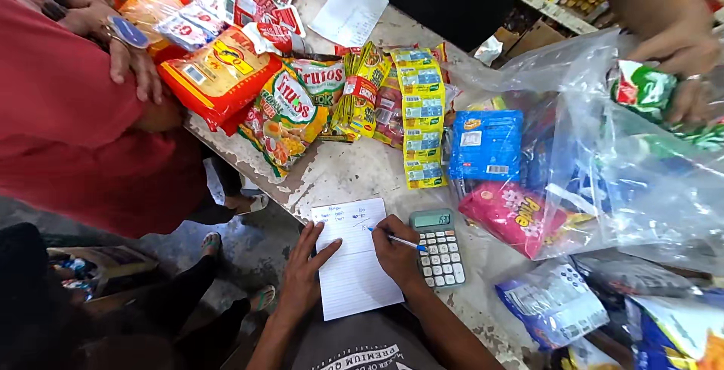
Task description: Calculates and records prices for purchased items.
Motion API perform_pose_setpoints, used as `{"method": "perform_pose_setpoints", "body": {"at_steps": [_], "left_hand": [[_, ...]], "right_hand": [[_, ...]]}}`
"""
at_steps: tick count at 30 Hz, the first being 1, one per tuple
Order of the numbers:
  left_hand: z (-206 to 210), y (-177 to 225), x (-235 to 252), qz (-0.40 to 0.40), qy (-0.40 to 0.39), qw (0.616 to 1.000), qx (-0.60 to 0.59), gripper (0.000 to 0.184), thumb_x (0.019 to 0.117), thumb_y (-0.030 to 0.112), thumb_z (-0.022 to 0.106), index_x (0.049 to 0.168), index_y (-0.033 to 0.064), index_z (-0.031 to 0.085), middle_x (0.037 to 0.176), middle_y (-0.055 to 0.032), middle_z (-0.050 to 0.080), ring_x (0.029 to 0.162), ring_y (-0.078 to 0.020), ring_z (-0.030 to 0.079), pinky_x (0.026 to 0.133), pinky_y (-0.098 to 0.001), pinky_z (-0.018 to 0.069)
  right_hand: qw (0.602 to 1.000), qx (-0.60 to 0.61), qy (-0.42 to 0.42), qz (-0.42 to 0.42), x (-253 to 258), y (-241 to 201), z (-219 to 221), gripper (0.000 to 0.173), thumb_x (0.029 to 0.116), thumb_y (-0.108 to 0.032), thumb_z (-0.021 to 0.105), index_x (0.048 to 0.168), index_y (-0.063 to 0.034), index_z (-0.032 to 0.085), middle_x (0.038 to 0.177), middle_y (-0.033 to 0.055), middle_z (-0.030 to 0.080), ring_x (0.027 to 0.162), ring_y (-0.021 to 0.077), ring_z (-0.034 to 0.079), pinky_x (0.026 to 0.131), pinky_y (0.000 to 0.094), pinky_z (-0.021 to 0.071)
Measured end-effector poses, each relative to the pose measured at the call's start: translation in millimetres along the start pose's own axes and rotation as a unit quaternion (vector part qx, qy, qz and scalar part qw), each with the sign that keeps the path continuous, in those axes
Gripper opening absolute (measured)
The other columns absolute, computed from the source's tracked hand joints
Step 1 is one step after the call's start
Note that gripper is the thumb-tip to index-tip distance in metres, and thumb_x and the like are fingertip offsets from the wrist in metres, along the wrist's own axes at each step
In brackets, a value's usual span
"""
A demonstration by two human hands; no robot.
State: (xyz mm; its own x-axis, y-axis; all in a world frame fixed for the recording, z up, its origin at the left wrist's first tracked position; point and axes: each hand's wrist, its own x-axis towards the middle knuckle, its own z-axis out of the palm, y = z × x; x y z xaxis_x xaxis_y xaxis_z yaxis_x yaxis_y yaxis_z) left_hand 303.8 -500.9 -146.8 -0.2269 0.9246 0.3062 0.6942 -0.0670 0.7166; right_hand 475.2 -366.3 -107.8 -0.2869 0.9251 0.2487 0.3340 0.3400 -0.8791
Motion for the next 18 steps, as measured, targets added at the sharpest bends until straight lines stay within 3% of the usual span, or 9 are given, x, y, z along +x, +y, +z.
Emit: {"method": "perform_pose_setpoints", "body": {"at_steps": [13,17,18], "left_hand": [[-4.0,7.4,4.5,0.006,-0.016,0.999,0.032,0.04,0.0974,0.02,0.055,0.133,0.0327,0.068,0.152,-0.0152,0.051,0.145,-0.0412,0.042,0.112,-0.0608,0.0406],[-5.7,19.3,0.9,-0.053,0.012,0.998,0.027,0.033,0.0985,0.021,0.059,0.127,0.0306,0.073,0.147,-0.0247,0.053,0.141,-0.046,0.044,0.113,-0.0636,0.0373],[-5.4,20.5,-0.4,-0.075,0.029,0.996,0.036,0.033,0.0969,0.019,0.061,0.125,0.0305,0.074,0.141,-0.0253,0.057,0.135,-0.0452,0.05,0.11,-0.0623,0.0409]], "right_hand": [[0.999,-0.017,0.031,-0.019,-2.3,3.1,-0.9,0.013,0.0844,-0.004,0.061,0.072,-0.0021,0.064,0.061,0.0003,0.058,0.056,0.0016,0.055,0.053,0.0175,0.0462],[1.0,0.014,0.0,-0.013,-2.3,-2.4,-6.4,0.011,0.0887,-0.004,0.061,0.083,0.0017,0.068,0.07,0.0013,0.064,0.063,-0.0002,0.059,0.06,0.0161,0.05],[0.999,0.033,-0.004,-0.012,-2.1,-3.8,-5.7,0.011,0.0905,-0.004,0.061,0.088,0.0021,0.069,0.073,0.0011,0.066,0.066,-0.0004,0.061,0.062,0.0157,0.0516]]}}
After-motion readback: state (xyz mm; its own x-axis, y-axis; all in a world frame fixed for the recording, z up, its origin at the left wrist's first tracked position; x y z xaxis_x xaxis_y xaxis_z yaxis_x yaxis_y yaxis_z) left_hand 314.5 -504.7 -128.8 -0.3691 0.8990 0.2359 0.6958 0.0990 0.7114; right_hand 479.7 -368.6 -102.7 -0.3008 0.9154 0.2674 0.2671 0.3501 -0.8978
